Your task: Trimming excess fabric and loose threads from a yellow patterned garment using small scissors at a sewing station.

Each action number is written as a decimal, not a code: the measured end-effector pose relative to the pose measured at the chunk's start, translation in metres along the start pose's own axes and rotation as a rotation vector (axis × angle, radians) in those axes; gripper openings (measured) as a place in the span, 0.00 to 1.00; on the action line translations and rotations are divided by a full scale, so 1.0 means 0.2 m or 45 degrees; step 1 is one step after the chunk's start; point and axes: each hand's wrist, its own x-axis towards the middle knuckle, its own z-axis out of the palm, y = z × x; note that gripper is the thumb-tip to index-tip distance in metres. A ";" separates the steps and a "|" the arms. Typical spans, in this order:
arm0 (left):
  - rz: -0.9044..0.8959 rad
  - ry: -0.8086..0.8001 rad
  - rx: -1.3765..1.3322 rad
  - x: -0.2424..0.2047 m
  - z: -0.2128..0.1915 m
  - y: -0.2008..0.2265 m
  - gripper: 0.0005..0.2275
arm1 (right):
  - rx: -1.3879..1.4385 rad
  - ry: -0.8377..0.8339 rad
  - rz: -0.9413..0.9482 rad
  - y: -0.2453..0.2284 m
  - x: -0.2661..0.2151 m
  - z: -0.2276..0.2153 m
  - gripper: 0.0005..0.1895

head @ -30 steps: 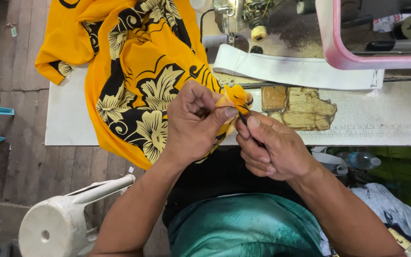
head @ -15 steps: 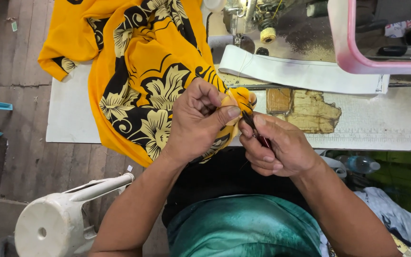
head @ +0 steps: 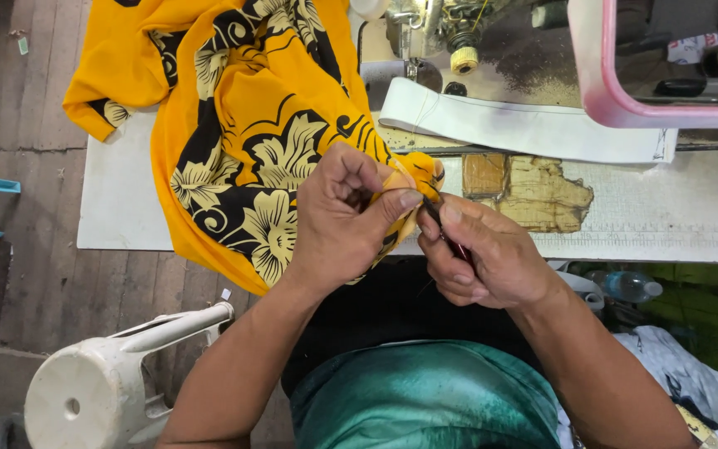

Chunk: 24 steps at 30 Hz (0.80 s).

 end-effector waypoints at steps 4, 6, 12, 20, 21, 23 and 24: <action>0.090 -0.044 0.078 -0.01 0.00 0.03 0.16 | 0.029 0.003 0.008 0.00 -0.01 0.00 0.16; 0.107 -0.025 0.267 -0.01 -0.01 0.04 0.16 | -0.007 -0.024 -0.003 -0.01 -0.01 0.00 0.15; 0.092 -0.073 0.038 -0.01 0.01 0.01 0.15 | 0.006 -0.125 -0.079 0.01 -0.01 -0.04 0.14; 0.121 -0.124 -0.108 0.00 -0.04 -0.05 0.10 | -0.800 0.513 -0.563 -0.05 0.02 -0.06 0.14; 0.127 -0.134 -0.082 0.01 -0.04 -0.03 0.10 | -0.824 0.346 -0.626 -0.05 0.05 -0.06 0.16; 0.155 -0.130 -0.043 0.01 -0.06 -0.02 0.09 | -0.881 0.353 -0.688 -0.07 0.06 -0.04 0.08; 0.173 -0.122 -0.001 0.00 -0.07 -0.02 0.08 | -0.932 0.359 -0.742 -0.07 0.07 -0.03 0.03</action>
